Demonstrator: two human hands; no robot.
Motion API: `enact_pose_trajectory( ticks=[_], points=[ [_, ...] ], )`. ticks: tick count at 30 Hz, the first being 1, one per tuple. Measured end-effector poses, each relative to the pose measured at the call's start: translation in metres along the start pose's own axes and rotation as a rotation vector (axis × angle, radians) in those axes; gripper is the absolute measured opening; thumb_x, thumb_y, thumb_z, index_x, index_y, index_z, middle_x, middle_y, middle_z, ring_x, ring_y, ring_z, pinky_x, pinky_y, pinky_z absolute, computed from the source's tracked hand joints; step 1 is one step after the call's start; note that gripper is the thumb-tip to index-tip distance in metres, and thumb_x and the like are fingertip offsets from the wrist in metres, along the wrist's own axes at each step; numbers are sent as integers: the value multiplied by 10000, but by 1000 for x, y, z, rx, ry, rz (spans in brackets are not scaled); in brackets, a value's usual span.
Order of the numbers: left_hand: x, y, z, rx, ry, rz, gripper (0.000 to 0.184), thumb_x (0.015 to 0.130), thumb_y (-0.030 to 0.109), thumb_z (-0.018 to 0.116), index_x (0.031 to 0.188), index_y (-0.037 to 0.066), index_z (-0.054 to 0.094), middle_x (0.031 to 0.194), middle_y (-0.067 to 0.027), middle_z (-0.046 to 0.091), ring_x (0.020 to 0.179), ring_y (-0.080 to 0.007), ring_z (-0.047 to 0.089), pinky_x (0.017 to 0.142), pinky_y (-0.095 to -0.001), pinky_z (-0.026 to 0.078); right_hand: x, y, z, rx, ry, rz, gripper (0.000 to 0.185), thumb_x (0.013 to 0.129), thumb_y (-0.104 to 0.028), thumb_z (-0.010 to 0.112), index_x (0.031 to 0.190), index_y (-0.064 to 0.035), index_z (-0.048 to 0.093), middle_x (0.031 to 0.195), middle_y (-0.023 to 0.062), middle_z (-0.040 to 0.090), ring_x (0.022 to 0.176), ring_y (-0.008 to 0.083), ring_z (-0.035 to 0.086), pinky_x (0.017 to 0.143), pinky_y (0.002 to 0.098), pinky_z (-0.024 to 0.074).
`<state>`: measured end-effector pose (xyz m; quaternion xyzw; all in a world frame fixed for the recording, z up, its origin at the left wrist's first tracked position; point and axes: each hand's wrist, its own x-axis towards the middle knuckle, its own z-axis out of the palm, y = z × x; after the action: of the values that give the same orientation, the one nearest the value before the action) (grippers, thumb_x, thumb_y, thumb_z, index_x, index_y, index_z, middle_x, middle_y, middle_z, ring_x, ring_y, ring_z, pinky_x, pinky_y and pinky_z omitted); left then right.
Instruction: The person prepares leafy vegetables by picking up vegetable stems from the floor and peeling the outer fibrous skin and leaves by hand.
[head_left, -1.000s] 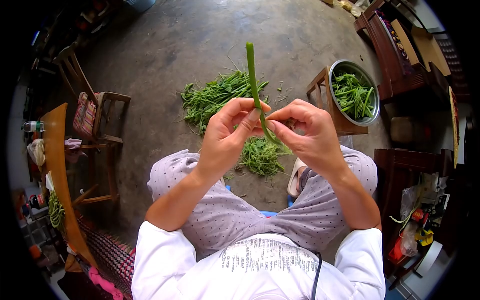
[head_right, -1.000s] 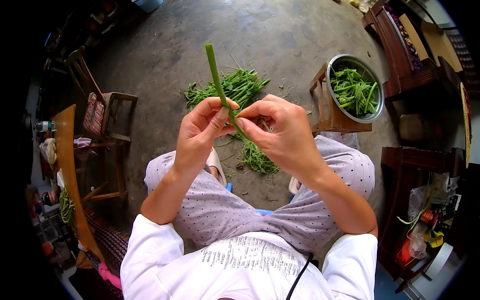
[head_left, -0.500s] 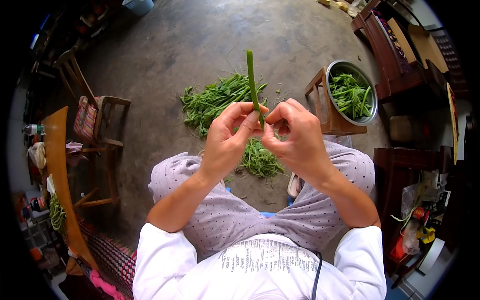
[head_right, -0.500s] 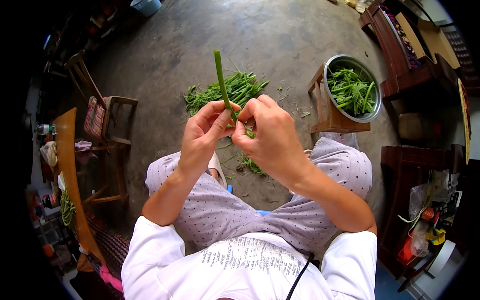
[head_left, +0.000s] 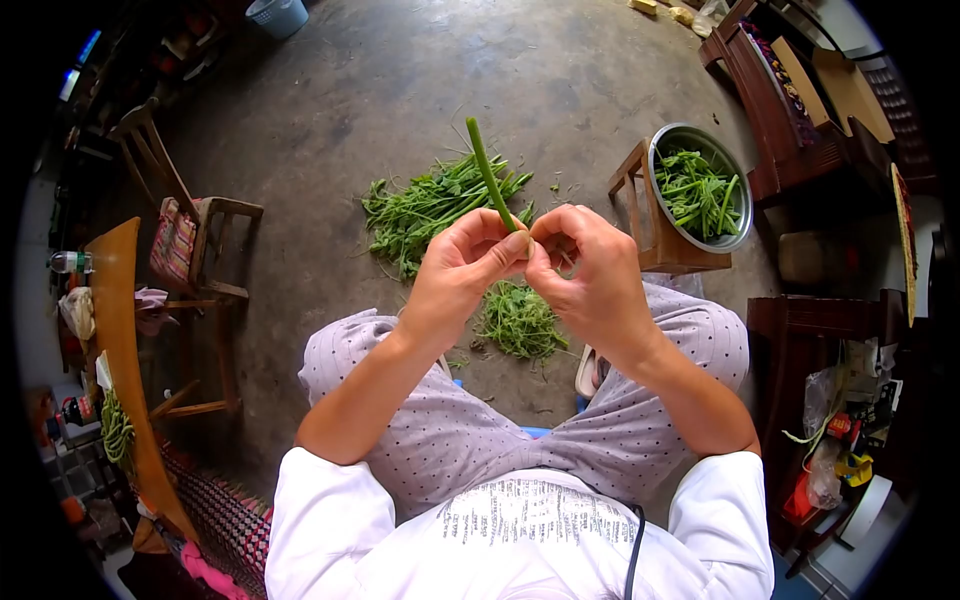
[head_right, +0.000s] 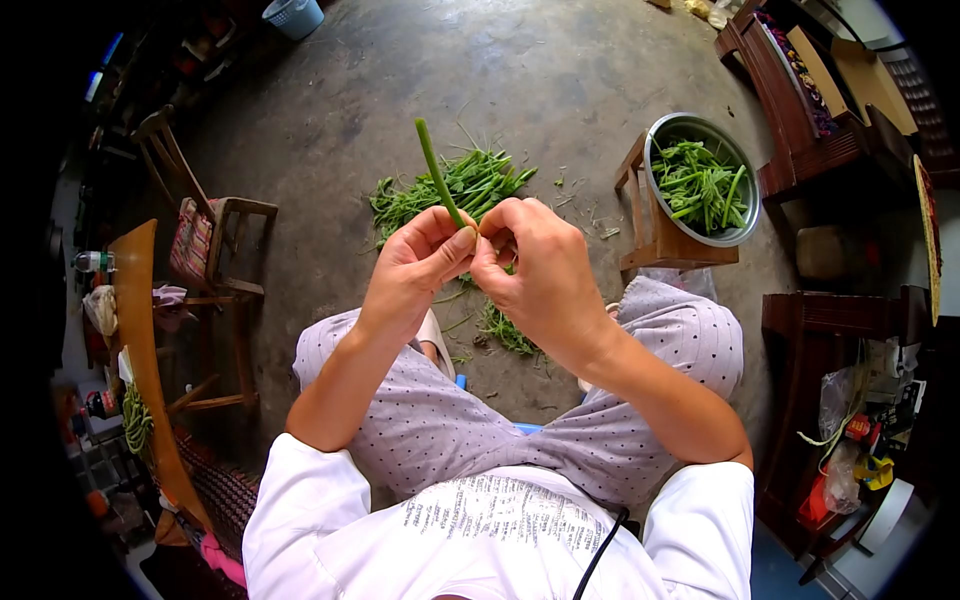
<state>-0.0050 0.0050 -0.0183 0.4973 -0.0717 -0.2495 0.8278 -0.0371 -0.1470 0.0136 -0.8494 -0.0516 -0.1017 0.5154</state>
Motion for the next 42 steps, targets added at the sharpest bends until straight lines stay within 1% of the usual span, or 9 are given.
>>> enact_pose_trajectory(
  ticks=[8,13,23,28,31,33,37,39,42],
  points=[
    [0,4,-3,84,-31,-34,190,906,153,590,1007,-5,560,946,-61,613,880,-121,607,822,-277,510,1,4,-1,-1,6,8,113,748,-39,629,821,28,575,754,106,582,612,168,585,546,279,471],
    [-2,11,0,82,-40,-101,199,916,168,574,1011,-7,560,952,-52,598,878,-109,599,829,-272,510,0,16,0,407,-118,310,86,795,-58,615,826,10,573,676,-9,537,595,32,485,517,203,407],
    [-6,21,-11,31,-39,-198,192,909,188,585,987,15,557,961,-44,586,901,-117,595,860,-280,509,13,11,-24,483,-79,341,66,841,-62,590,862,-9,558,690,-66,481,609,2,424,510,169,343],
    [-9,22,-19,-96,-80,-236,181,905,181,588,998,28,558,966,-65,601,930,-150,603,879,-299,502,24,21,-46,1081,-132,458,155,884,-138,580,951,1,566,927,110,634,692,72,526,618,189,439],
    [-12,22,-30,-106,-106,-293,177,906,176,586,1003,30,562,965,-72,605,935,-156,605,875,-301,501,34,31,-72,1319,-4,566,137,884,-114,563,933,12,547,912,112,627,726,92,536,657,194,444],
    [-16,24,-36,-89,-119,-303,150,912,146,567,1003,27,560,961,-69,602,917,-147,603,855,-291,503,40,49,-102,1464,23,457,132,869,-108,556,902,16,528,835,83,588,695,109,512,644,205,431],
    [-24,26,-40,-49,-82,-313,149,912,115,561,1026,18,563,943,-62,602,892,-132,597,815,-270,505,46,46,-154,1287,381,191,106,853,-97,529,849,9,519,728,25,456,659,112,440,616,237,388],
    [-27,26,-41,-23,-66,-301,173,908,112,568,1051,15,565,943,-63,609,896,-132,602,814,-268,506,40,47,-153,1147,345,159,114,866,-114,540,837,-4,537,714,27,480,635,106,441,587,225,377],
    [-29,29,-36,19,-55,-275,233,897,103,584,1109,8,562,949,-67,626,907,-135,612,814,-266,507,28,30,-114,521,240,275,144,890,-144,594,768,-70,572,642,-58,459,556,30,386,508,181,309]
  ],
)
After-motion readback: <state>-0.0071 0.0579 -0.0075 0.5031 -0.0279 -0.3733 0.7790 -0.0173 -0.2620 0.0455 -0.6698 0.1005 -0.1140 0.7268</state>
